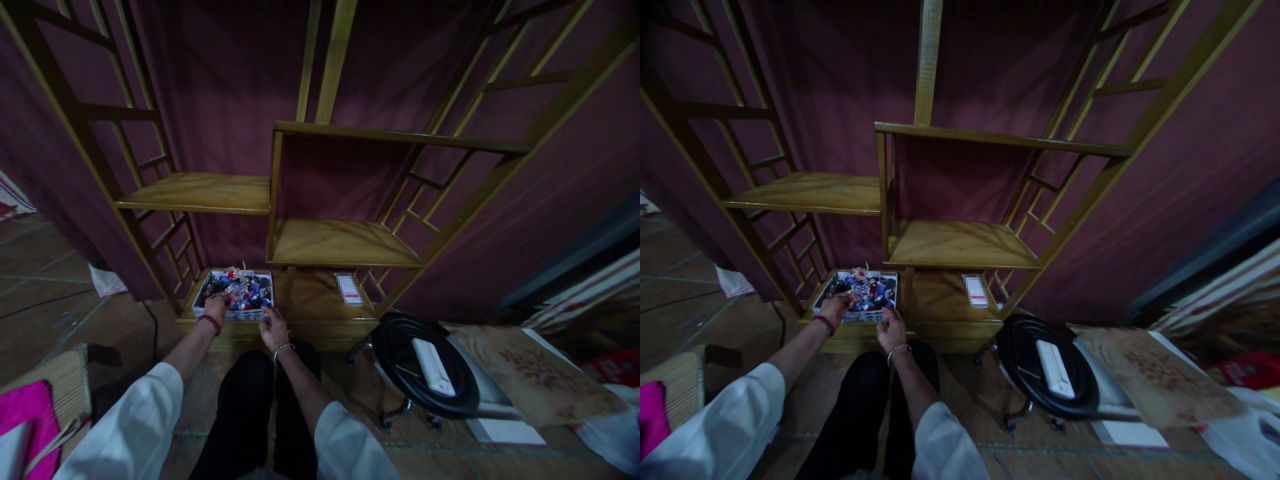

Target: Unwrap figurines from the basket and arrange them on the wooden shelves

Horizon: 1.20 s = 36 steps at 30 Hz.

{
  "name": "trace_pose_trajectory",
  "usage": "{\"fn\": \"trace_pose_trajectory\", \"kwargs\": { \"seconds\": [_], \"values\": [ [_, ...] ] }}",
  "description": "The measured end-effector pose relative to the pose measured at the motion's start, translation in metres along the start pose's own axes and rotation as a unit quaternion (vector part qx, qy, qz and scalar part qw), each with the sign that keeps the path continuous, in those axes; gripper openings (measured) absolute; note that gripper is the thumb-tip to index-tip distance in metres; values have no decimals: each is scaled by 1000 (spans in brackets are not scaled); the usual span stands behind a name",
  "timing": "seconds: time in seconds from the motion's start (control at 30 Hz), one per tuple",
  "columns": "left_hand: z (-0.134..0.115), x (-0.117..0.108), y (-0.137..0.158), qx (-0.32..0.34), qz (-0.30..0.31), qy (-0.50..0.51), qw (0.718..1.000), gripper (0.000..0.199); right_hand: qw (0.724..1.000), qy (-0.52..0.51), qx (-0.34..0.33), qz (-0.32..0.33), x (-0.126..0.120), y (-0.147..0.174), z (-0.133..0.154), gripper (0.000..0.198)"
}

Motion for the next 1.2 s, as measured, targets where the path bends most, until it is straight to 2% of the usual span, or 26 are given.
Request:
{"fn": "trace_pose_trajectory", "kwargs": {
  "seconds": [0.1, 0.23, 0.5, 0.7, 0.87, 1.0, 1.13, 1.2],
  "values": [
    [9, 0, 10, -22, 15, 21, 999, 20, 999, 1, 22, 26, 2, -1, 0, 39],
    [12, 0, 20, -31, 23, 36, 999, 23, 998, 5, 63, 26, -5, -7, 0, 36],
    [22, 0, 31, -43, 8, 34, 998, 27, 998, 6, 66, 8, -19, -17, 8, 30],
    [24, -6, 25, -56, -18, 50, 997, 25, 997, -2, 79, 22, -6, -20, 7, 29],
    [20, -8, 23, -66, -18, 68, 995, 13, 997, -25, 74, 17, 2, -16, 5, 32],
    [21, -4, 30, -70, 4, 89, 994, 34, 996, -51, 66, 40, 8, -15, 1, 34],
    [24, 1, 32, -79, 14, 116, 990, 34, 994, -52, 82, 53, 11, -17, -6, 34],
    [26, 3, 31, -85, 22, 127, 988, 25, 992, -52, 90, 68, 16, -18, -9, 34]
  ]
}}
Point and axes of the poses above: each hand's wrist, its own y-axis away from the middle knuckle, its own x-axis out of the palm, z = x × y, the point moved 10 cm from there along -y, towards the middle knuckle, and after that the axes turned 15 degrees about -x, right-handed, at the moved point
